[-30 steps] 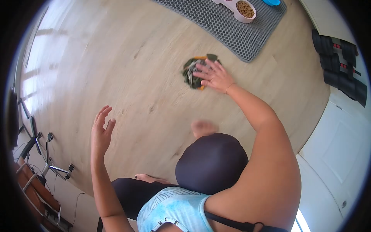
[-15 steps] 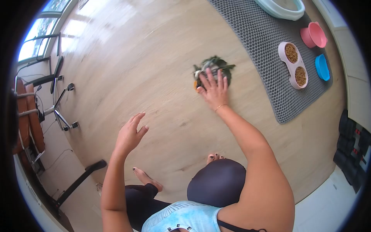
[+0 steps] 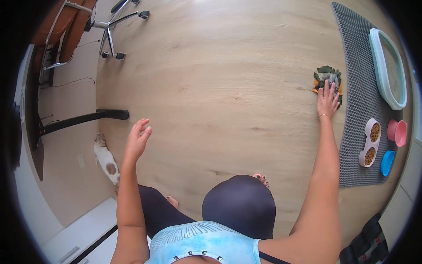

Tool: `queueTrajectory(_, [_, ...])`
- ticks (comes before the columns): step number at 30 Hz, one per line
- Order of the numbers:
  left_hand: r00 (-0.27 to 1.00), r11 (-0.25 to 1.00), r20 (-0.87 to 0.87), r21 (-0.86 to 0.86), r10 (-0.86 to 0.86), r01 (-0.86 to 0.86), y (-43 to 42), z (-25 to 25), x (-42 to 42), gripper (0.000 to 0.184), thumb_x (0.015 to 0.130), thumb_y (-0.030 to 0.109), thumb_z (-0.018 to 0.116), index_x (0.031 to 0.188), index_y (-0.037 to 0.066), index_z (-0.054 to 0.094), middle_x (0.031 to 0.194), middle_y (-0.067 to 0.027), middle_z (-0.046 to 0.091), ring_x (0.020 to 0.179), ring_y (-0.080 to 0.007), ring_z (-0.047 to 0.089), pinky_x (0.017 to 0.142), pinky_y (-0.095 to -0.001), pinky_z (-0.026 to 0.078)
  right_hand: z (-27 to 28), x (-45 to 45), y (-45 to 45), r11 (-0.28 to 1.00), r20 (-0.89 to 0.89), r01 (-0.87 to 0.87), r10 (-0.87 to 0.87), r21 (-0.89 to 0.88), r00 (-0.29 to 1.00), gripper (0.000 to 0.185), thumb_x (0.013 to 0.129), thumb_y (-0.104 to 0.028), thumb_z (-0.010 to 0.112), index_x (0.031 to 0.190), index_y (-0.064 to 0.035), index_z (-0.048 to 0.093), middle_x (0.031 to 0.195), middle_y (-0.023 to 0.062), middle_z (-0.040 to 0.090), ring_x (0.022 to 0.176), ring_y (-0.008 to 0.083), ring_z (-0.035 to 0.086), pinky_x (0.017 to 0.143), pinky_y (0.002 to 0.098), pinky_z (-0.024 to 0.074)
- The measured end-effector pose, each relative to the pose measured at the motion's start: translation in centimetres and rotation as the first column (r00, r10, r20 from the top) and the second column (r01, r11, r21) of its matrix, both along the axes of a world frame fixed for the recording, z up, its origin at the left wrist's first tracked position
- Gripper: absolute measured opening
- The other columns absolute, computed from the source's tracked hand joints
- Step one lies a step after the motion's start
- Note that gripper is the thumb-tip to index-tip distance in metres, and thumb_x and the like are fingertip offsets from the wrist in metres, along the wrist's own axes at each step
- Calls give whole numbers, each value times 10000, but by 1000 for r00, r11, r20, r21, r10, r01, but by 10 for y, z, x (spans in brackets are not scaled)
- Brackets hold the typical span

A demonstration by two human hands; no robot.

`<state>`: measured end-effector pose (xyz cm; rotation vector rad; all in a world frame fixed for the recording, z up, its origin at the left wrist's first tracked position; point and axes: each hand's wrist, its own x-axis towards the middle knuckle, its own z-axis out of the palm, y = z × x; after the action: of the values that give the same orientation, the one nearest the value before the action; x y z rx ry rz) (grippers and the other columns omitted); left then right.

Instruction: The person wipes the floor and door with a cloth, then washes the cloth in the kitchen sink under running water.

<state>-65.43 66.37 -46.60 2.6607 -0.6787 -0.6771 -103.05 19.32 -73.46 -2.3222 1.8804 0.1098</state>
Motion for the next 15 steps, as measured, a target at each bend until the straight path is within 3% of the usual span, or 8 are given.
queueTrajectory(2, [998,997,-5,19,69,-69,50,-8,13,386,905,230,581,1243,51,536,1337,-109,467,1069,-191,542,884,-309,441,0,32,26,999,-14,50,-50,-5,999,568,918,-640,209,1446,-443,139,1553,-92,53,1417,326,84,1124,524,92])
queueTrajectory(4, [978,956,-40,-208,204,-208,94,-15,30,360,904,226,580,1213,42,554,1336,-140,472,1110,-197,524,922,-322,429,-1,75,70,996,-36,90,-90,-13,995,586,909,-656,211,1447,-443,124,1556,-78,40,1416,346,70,1121,533,86])
queueTrajectory(5, [973,949,-51,-211,227,-233,114,-16,35,360,904,226,580,1213,42,554,1336,-140,472,1110,-197,524,922,-322,429,0,102,92,999,-22,9,-9,35,1000,602,900,-669,214,1449,-443,112,1557,-72,24,1414,360,55,1117,544,81])
queueTrajectory(7, [845,753,-206,-385,493,-533,143,-8,43,329,924,210,561,1200,30,562,1306,-107,505,1116,-155,510,927,-293,414,10,158,139,974,-23,-194,198,116,980,622,891,-683,223,1450,-443,100,1559,-66,-1,1412,381,28,1109,562,80])
queueTrajectory(10, [748,654,-214,-375,628,-657,185,2,53,322,936,207,552,1203,28,560,1276,-84,535,1128,-136,500,949,-275,389,22,238,214,819,-63,-505,539,273,840,646,878,-693,256,1452,-442,98,1559,-63,-28,1406,407,3,1098,586,89])
queueTrajectory(12, [766,660,-242,-397,595,-638,202,28,65,342,945,259,529,1218,54,557,1248,-59,550,1136,-133,498,960,-286,368,33,290,264,728,-45,-574,633,376,773,670,864,-704,282,1452,-442,95,1559,-58,-33,1403,418,2,1095,591,92])
queueTrajectory(13, [811,666,-234,-473,536,-577,214,35,72,364,955,311,507,1232,81,554,1220,-35,564,1145,-131,495,971,-296,347,36,321,286,702,-42,-594,659,393,751,674,860,-708,286,1452,-441,101,1559,-58,-26,1405,413,5,1099,582,92])
queueTrajectory(15, [801,660,-273,-458,532,-595,269,38,68,378,960,335,489,1238,86,549,1233,-30,560,1164,-141,487,979,-307,340,43,373,329,660,-13,-653,707,371,707,675,857,-711,290,1451,-440,116,1559,-57,-10,1408,400,14,1109,562,94])
